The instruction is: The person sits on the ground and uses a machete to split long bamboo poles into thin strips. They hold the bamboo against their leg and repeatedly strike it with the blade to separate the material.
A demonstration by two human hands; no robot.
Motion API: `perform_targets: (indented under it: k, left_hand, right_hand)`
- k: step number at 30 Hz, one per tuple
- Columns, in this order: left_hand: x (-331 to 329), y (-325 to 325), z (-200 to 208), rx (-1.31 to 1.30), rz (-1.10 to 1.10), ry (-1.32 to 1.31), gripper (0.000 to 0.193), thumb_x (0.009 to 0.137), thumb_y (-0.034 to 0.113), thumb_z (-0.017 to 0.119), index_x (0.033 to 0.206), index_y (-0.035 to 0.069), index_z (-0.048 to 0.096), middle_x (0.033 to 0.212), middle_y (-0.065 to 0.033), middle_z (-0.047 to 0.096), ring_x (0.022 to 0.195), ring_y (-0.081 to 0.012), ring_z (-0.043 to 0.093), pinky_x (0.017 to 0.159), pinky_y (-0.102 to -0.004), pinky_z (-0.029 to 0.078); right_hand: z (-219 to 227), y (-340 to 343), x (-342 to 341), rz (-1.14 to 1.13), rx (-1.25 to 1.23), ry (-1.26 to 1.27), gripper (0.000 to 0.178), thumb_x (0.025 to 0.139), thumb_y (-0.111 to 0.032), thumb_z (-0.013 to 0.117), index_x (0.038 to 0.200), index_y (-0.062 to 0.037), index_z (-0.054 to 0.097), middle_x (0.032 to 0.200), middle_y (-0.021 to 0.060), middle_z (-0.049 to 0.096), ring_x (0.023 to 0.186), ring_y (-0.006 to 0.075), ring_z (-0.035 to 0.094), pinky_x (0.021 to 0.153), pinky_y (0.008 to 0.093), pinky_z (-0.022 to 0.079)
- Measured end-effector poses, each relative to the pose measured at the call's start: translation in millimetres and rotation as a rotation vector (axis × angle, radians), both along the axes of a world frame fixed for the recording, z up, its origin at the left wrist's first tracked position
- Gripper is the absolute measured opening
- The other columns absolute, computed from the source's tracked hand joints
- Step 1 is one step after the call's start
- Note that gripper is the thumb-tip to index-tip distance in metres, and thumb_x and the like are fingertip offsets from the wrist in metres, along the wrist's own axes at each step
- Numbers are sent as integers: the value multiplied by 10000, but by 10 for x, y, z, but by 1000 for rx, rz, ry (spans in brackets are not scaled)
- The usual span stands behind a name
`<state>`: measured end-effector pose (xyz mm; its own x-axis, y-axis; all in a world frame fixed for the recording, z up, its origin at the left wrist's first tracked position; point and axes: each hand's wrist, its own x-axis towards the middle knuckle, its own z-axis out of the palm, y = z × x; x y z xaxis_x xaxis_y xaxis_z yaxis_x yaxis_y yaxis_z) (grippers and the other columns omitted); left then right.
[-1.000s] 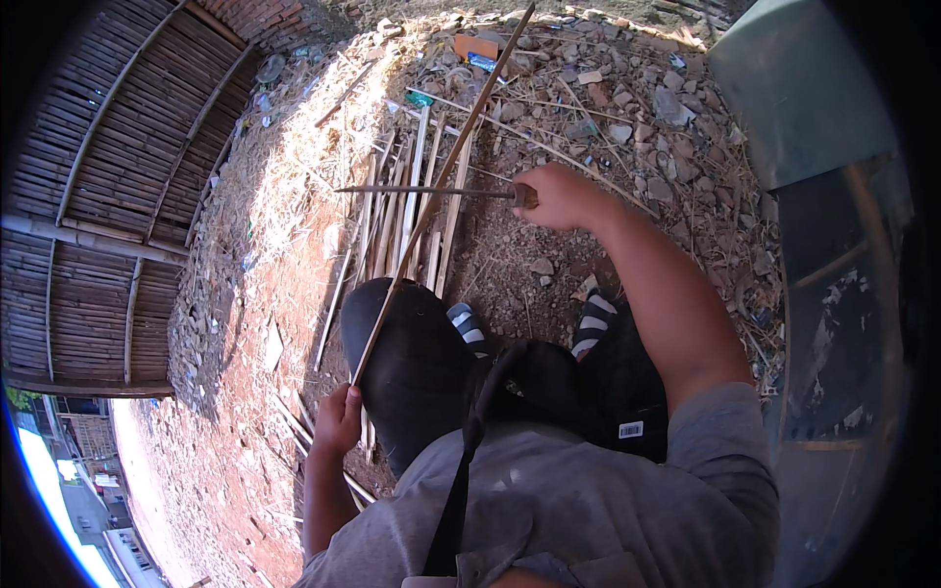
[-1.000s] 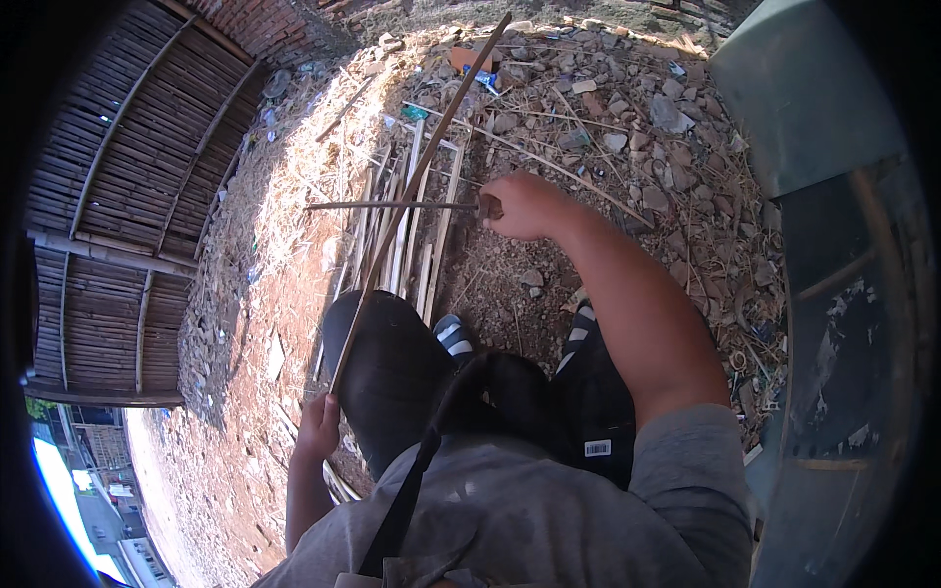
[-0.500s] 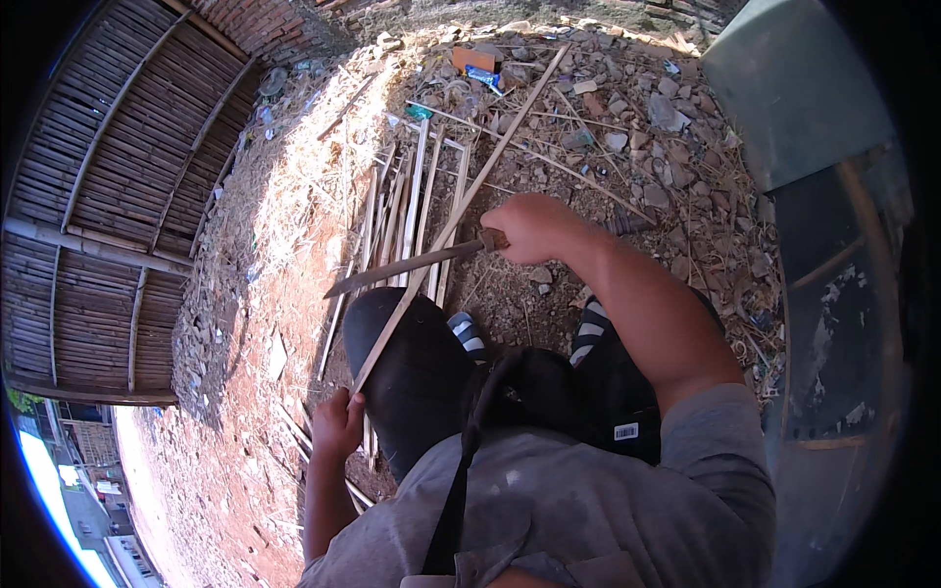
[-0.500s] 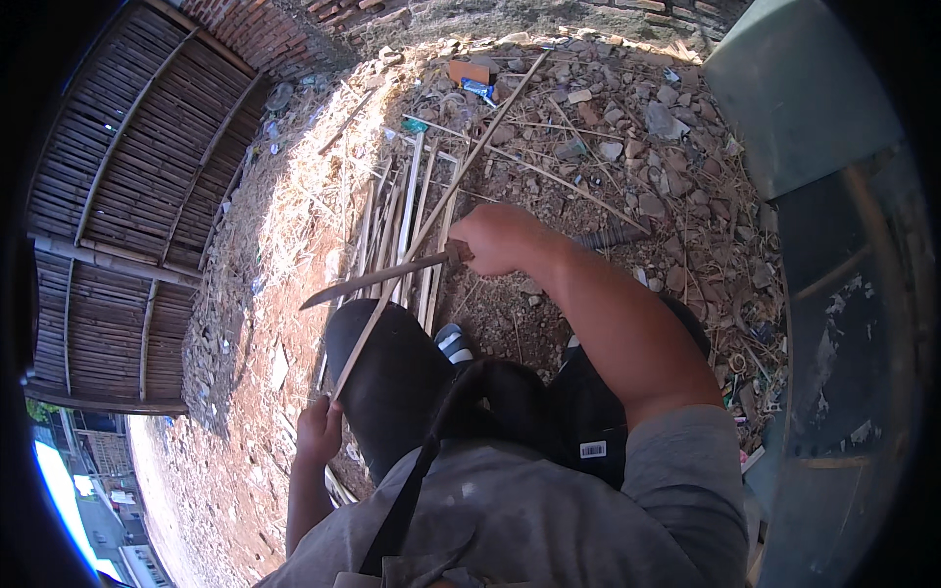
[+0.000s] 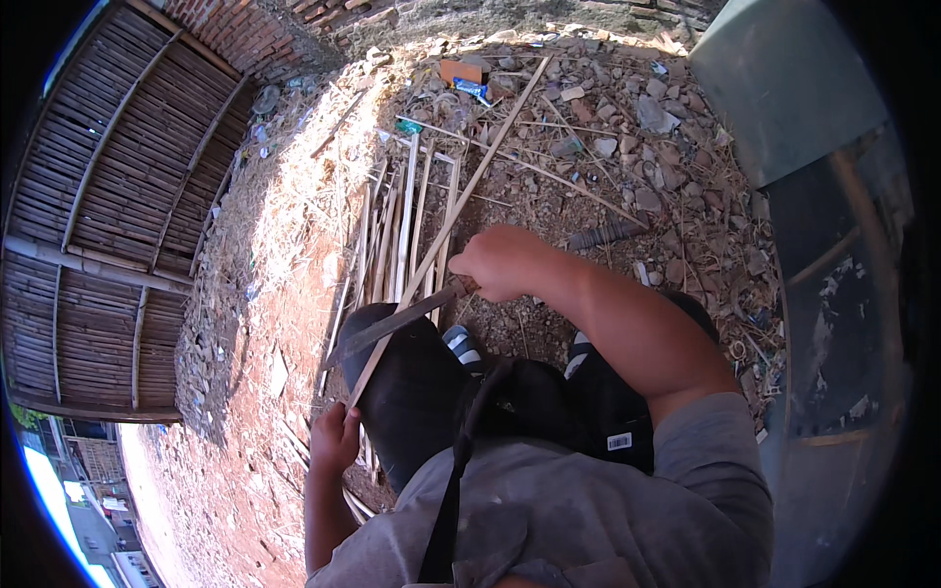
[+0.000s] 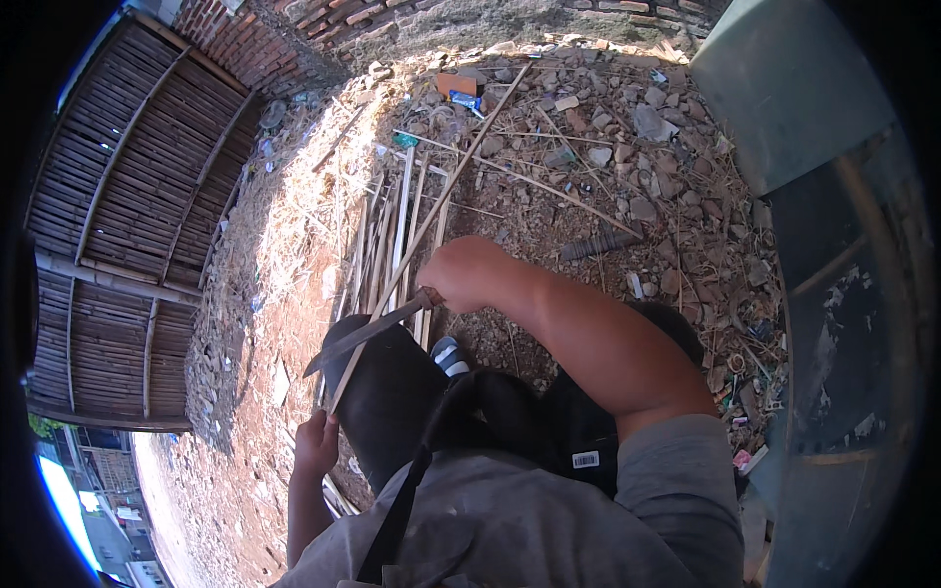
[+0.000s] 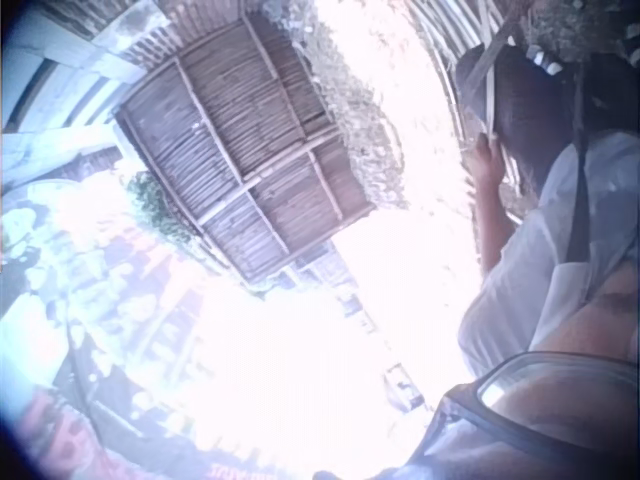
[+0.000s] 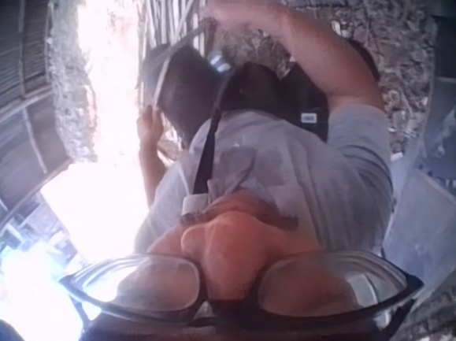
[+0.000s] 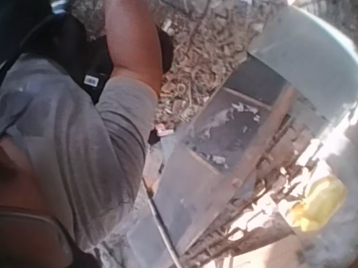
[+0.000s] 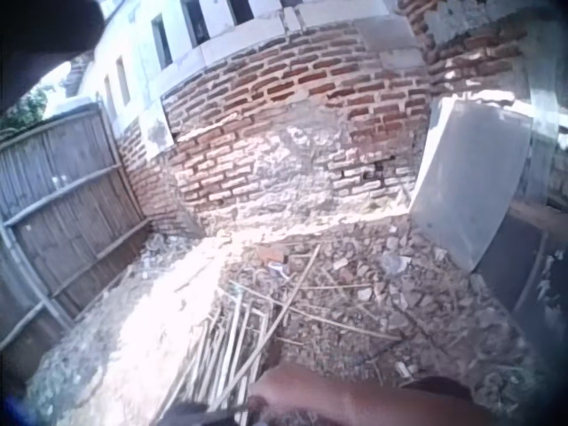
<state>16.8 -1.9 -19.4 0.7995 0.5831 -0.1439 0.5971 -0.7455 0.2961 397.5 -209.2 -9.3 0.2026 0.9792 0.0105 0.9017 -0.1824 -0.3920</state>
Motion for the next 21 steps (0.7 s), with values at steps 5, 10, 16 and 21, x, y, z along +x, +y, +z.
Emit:
perform_targets:
  k: [5, 10, 16, 21]
  left_hand:
    - [-38, -34, -122, 11, 24, -58, 472, 1009, 404, 537, 764, 1, 510, 678, -267, 577, 711, -510, 590, 616, -555, 430]
    - [38, -27, -162, 10, -5, -87, 474, 1005, 411, 533, 769, 0, 513, 689, -270, 589, 717, -515, 597, 626, -557, 444]
    - [-18, -10, -152, 9, 12, -79, 493, 999, 439, 545, 764, 9, 502, 674, -255, 585, 691, -498, 599, 602, -545, 437]
    - [-10, -47, -71, 61, 26, -53, 481, 988, 433, 572, 761, 15, 499, 665, -247, 581, 680, -493, 599, 594, -542, 432]
  right_hand:
    - [-223, -108, 546, -256, 123, 194, 144, 782, -189, 686, 900, -107, 691, 871, 133, 709, 851, 379, 683, 735, 492, 541]
    - [-372, -418, 1005, -653, 292, 221, 234, 802, -241, 707, 978, -87, 692, 918, 152, 717, 878, 389, 682, 758, 487, 543]
    - [-15, -143, 327, -296, 30, 176, 185, 788, -198, 687, 944, -100, 673, 892, 141, 703, 880, 388, 685, 756, 491, 549]
    - [18, 21, -6, -87, -12, 68, 133, 784, -187, 686, 886, -104, 663, 824, 146, 685, 839, 380, 684, 725, 502, 538]
